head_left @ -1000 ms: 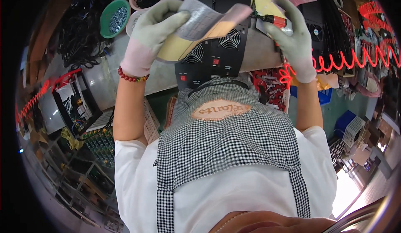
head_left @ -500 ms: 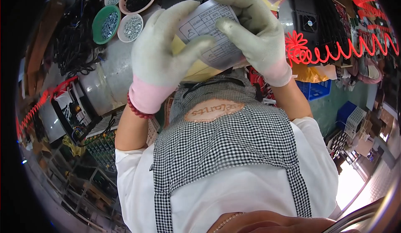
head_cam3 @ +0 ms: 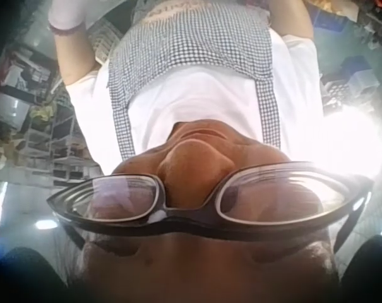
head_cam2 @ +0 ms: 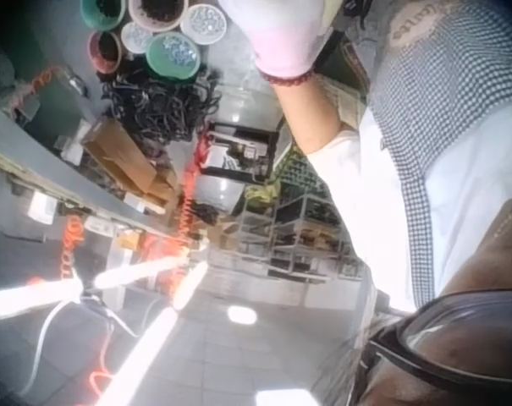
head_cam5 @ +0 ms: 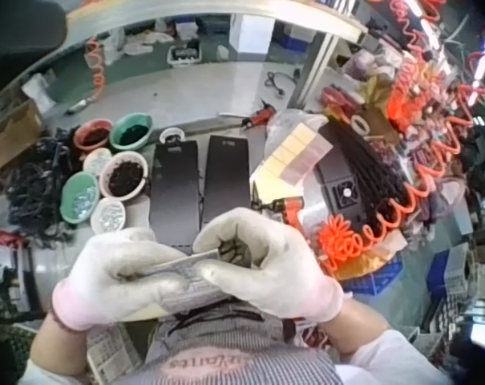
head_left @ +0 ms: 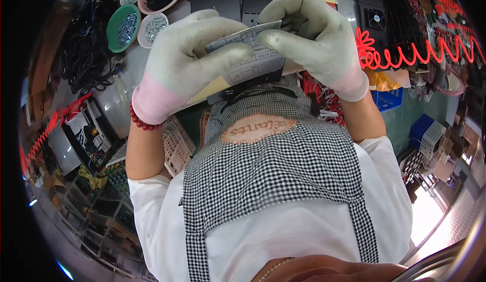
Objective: The person assembles electronic components by hand, connecting internal wiring to circuit boards within an electronic housing, then applying product labels to the assembled unit.
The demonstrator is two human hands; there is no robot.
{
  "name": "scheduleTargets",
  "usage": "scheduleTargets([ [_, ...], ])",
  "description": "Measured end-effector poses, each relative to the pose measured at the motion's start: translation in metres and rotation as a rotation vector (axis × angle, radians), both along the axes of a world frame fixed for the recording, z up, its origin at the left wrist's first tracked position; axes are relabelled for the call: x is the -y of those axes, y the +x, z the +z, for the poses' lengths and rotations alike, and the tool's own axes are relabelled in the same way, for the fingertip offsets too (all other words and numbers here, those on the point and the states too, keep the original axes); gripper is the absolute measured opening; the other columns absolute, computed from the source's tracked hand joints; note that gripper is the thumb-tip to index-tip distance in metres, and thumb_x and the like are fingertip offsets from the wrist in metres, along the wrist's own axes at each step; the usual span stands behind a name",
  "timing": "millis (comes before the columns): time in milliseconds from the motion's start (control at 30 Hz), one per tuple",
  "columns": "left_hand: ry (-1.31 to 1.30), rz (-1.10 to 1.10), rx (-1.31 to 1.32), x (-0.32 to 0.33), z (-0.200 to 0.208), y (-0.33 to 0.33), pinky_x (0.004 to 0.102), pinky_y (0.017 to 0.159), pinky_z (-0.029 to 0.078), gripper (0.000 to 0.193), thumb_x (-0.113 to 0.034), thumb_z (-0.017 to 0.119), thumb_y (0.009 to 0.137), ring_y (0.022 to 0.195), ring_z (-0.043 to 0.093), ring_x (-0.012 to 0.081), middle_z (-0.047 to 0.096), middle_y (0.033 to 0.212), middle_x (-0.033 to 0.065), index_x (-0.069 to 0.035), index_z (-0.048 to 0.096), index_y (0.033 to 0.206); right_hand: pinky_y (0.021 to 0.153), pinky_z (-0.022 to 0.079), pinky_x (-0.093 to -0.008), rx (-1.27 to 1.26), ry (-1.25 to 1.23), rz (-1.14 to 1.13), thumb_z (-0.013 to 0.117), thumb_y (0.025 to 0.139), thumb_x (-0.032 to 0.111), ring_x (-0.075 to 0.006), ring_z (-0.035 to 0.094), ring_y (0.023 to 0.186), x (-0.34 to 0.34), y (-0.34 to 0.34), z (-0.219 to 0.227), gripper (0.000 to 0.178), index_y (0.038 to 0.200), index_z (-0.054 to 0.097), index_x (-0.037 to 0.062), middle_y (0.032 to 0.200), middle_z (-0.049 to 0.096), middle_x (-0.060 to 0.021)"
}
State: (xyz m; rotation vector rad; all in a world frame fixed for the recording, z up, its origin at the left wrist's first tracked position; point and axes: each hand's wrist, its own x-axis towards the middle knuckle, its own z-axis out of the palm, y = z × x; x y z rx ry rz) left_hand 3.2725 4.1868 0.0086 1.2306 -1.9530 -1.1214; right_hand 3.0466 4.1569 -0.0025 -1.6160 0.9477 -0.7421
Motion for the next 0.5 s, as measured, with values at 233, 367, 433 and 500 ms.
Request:
scheduleTargets([
  [233,0.355,0.026,-0.233,0.007,-0.012,-0.003,0.0231,0.071,0.047,0.029,-0.022,0.063,0.094,0.079,0.058,0.0083,0.067,0.092,0.0041,0.003,0.067,0.106,0.072,0.053,-0.0253,-0.033,-0.253,0.014,0.069,0.083,0.009,-0.0148,0.066,0.088,0.001,-0.005,-0.012,0.026,0.108,0.068,0.0032,0.108,0.067,-0.0067],
  [367,0.528,0.072,-0.348,0.008,-0.018,-0.004,0.0232,0.077,0.049,0.035,-0.025,0.059,0.096,0.086,0.06,0.0089,0.068,0.097,0.0065,0.007,0.065,0.109,0.073,0.052,-0.0266,-0.196,-0.625,-0.012,0.07,0.081,0.003,-0.0167,0.066,0.089,0.004,-0.001,-0.014,0.023,0.104,0.07,0.0034,0.103,0.067,-0.0074],
  [433,0.572,0.1,-0.378,0.008,-0.02,-0.004,0.0233,0.078,0.05,0.036,-0.026,0.059,0.096,0.086,0.061,0.0092,0.068,0.097,0.0069,0.007,0.065,0.11,0.074,0.053,-0.0323,-0.382,-0.912,0.007,0.072,0.077,0.006,-0.0242,0.066,0.092,0.007,0.001,-0.012,0.028,0.105,0.07,0.0056,0.103,0.067,-0.0092],
  [500,0.56,0.102,-0.372,0.01,-0.022,-0.005,0.0236,0.079,0.05,0.038,-0.027,0.059,0.096,0.087,0.061,0.0095,0.068,0.097,0.0077,0.007,0.064,0.111,0.075,0.053,-0.0339,-0.402,-0.971,0.009,0.073,0.075,0.007,-0.0249,0.065,0.093,0.01,0.001,-0.015,0.03,0.105,0.07,0.0061,0.104,0.067,-0.0087],
])
